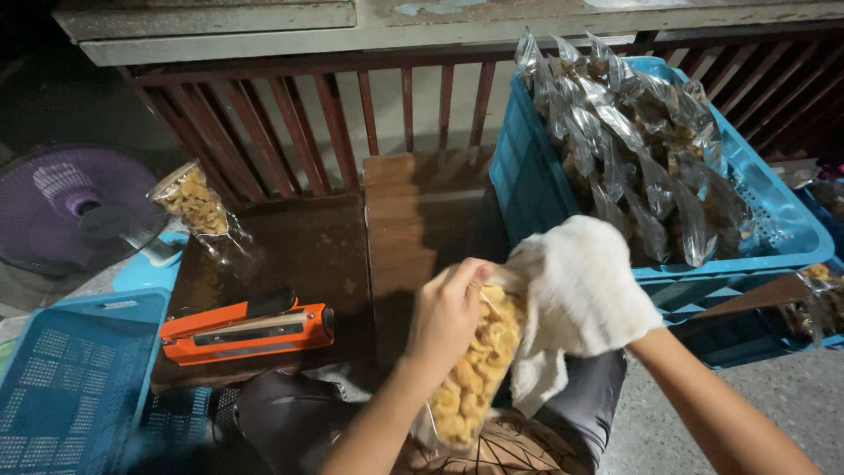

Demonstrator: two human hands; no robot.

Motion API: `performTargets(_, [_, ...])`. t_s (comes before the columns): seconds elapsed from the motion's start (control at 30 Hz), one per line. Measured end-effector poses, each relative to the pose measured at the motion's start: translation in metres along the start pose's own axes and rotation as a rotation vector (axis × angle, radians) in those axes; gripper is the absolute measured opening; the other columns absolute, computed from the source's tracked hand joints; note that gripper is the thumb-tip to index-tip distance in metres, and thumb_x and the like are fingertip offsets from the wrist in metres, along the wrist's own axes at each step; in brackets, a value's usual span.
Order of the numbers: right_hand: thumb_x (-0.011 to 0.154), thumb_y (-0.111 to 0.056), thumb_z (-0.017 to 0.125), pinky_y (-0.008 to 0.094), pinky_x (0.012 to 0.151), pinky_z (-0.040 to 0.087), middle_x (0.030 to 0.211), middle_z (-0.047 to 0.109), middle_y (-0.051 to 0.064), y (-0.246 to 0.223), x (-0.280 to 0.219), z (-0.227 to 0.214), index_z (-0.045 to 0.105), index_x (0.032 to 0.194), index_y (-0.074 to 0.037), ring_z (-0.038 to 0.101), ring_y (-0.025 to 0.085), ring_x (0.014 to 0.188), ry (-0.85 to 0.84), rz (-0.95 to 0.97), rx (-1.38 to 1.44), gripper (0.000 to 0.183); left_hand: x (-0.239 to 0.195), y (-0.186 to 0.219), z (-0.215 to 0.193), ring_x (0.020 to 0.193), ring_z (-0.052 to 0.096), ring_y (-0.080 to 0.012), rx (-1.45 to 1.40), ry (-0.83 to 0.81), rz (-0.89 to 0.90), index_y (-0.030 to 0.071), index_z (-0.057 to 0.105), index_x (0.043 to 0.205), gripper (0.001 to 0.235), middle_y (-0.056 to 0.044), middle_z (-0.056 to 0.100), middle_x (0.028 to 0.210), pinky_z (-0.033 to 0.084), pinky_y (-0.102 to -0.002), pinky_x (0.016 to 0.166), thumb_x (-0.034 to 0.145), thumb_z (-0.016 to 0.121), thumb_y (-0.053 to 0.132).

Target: The person wipes the exterior of sealed plastic bags containing snacks with a white cloth. They pick up each bag from a blue crate, wipe it, and place it on a wooden table next to a stapler and fan.

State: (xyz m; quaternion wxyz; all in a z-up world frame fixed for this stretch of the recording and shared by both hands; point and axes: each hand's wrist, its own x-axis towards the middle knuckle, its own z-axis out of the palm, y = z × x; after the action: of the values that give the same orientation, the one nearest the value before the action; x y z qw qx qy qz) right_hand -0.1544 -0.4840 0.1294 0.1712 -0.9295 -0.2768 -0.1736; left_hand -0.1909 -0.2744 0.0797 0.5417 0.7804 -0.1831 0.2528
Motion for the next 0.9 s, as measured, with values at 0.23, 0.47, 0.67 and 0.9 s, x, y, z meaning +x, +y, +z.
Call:
performTargets(0.23, [0.077,-0.027,0.075,0.042,0.098,0.048,0.114,0.065,0.012,0.004,0.009,0.023,0.066,0.116,-0.015,0.061,0.030,0.112,0.023,-0.089,-0.064,0.042,0.009,-0.015,0.003,0.082,0.069,-0.0419,0.183,-0.117,0.037,0.006,0.065,0.101,0.007,-0.020,0.069,0.088,0.055,-0.049,0.065,0.098,0.059,0.005])
performTargets(0.47, [0.079,-0.028,0.069,0.047,0.107,0.040,0.122,0.059,0.017,0.030,0.012,0.076,0.063,0.123,-0.010,0.051,0.037,0.122,0.233,-0.414,-0.140,0.048,0.014,-0.019,-0.003,0.089,0.072,-0.0400,0.070,-0.081,0.110,0.002,0.062,0.099,0.006,-0.020,0.072,0.094,0.057,-0.045,0.069,0.098,0.057,-0.001])
performTargets(0.67, [0.074,-0.035,0.069,0.052,0.104,0.040,0.121,0.058,0.020,0.053,-0.016,0.071,0.062,0.120,-0.007,0.047,0.041,0.122,0.158,-0.398,-0.143,0.053,0.014,-0.030,-0.012,0.091,0.075,-0.0365,0.028,0.007,0.050,0.003,0.064,0.100,0.017,-0.019,0.073,0.094,0.060,-0.043,0.074,0.091,0.051,-0.004])
performTargets(0.9, [0.090,-0.029,0.062,0.042,0.071,0.054,0.108,0.068,0.013,0.066,-0.035,0.077,0.070,0.102,-0.018,0.067,0.030,0.091,-0.622,-0.270,-0.577,0.019,0.019,-0.063,-0.047,0.075,0.072,-0.0390,0.252,0.215,-0.204,0.004,0.063,0.096,0.016,-0.021,0.070,0.078,0.053,-0.047,0.056,0.106,0.056,0.015])
